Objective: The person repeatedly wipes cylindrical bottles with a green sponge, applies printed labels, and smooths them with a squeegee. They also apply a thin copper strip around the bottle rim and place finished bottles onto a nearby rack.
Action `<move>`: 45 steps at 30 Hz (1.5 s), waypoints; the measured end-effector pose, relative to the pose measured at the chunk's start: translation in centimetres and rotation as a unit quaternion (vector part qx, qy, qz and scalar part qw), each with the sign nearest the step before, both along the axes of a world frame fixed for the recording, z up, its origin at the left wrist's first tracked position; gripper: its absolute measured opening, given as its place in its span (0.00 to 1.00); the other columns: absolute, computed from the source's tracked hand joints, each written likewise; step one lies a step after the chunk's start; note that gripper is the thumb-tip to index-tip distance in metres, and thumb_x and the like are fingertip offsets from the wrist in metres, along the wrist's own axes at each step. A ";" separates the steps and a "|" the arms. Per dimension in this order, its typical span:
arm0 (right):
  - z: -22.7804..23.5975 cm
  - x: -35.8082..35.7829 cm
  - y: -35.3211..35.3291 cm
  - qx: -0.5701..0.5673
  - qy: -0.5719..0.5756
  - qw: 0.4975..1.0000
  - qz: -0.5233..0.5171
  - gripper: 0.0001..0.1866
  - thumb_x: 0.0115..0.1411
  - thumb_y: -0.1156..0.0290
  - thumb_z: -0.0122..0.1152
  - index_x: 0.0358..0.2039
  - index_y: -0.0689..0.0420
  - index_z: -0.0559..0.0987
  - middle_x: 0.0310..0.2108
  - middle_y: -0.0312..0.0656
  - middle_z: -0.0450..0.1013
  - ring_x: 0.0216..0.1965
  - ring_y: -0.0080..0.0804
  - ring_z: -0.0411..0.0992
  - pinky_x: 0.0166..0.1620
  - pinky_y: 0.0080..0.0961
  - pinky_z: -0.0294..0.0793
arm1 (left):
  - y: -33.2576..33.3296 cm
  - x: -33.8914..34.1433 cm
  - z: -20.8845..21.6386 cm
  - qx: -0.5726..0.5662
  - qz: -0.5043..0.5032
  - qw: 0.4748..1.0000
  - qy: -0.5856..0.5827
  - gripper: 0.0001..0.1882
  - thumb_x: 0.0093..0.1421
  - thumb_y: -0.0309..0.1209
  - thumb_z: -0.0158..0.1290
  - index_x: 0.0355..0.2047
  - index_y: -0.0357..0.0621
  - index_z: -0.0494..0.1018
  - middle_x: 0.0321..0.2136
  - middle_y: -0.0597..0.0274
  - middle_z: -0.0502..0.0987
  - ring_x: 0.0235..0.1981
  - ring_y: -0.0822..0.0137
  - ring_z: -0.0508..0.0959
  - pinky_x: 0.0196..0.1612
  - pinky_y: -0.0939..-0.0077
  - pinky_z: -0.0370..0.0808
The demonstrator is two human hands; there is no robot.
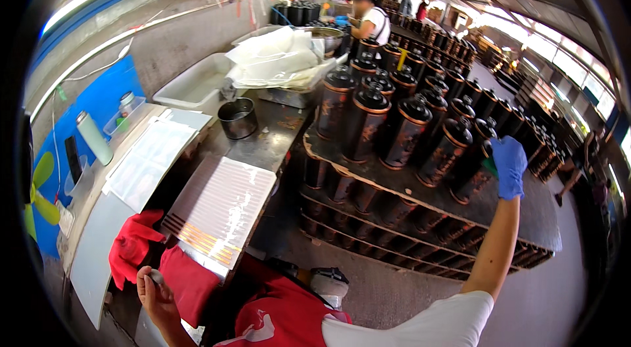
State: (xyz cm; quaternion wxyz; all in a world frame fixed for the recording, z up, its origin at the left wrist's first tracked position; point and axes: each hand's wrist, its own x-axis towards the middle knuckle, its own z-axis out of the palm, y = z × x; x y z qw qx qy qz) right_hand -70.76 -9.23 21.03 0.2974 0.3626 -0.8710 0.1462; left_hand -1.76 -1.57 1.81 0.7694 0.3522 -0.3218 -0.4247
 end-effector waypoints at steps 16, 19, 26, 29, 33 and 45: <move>-6.8 54.1 -11.6 0.305 -0.027 0.587 0.749 0.15 0.56 0.61 0.56 0.38 0.59 0.77 0.33 0.50 0.72 0.36 0.34 0.71 0.41 0.28 0.69 | 19.9 6.3 -0.6 0.347 0.540 0.677 -0.359 0.16 0.51 0.29 0.58 0.41 0.44 0.72 0.24 0.54 0.71 0.22 0.62 0.72 0.27 0.72 0.70; -7.3 60.5 -9.4 0.283 0.075 0.432 0.853 0.15 0.59 0.61 0.53 0.37 0.60 0.78 0.34 0.50 0.75 0.34 0.46 0.73 0.40 0.33 0.71 | 30.5 3.6 -1.4 0.529 0.664 0.446 -0.285 0.17 0.51 0.31 0.56 0.42 0.45 0.70 0.34 0.45 0.72 0.29 0.49 0.74 0.34 0.63 0.72; -6.3 71.5 -2.1 0.286 0.183 0.302 0.891 0.15 0.59 0.60 0.54 0.35 0.59 0.78 0.30 0.50 0.75 0.30 0.48 0.74 0.36 0.33 0.72 | 54.1 -6.7 1.1 0.699 0.676 -0.183 -0.142 0.28 0.55 0.43 0.53 0.53 0.49 0.62 0.39 0.44 0.66 0.40 0.47 0.70 0.39 0.59 0.70; -6.7 73.2 0.0 0.316 0.176 0.273 0.891 0.12 0.57 0.65 0.57 0.36 0.59 0.77 0.32 0.48 0.75 0.32 0.43 0.74 0.38 0.31 0.72 | 61.9 -10.0 0.8 0.780 0.579 -0.233 0.045 0.30 0.55 0.53 0.50 0.54 0.54 0.63 0.45 0.48 0.66 0.47 0.51 0.69 0.40 0.59 0.70; -10.4 73.2 -1.8 0.345 0.031 0.233 0.909 0.06 0.52 0.75 0.57 0.27 0.66 0.74 0.15 0.41 0.67 0.18 0.20 0.63 0.23 0.23 0.63 | 67.3 -13.2 -2.8 0.796 0.601 -0.074 0.020 0.19 0.58 0.48 0.48 0.41 0.48 0.70 0.42 0.47 0.70 0.42 0.47 0.75 0.39 0.54 0.72; -10.1 68.0 -3.6 0.448 -0.095 0.279 0.844 0.07 0.51 0.73 0.60 0.30 0.63 0.78 0.19 0.42 0.72 0.22 0.22 0.69 0.30 0.20 0.69 | 42.2 -8.1 5.0 0.605 0.690 0.170 -0.359 0.06 0.52 0.28 0.56 0.27 0.39 0.71 0.22 0.58 0.73 0.22 0.57 0.73 0.33 0.72 0.71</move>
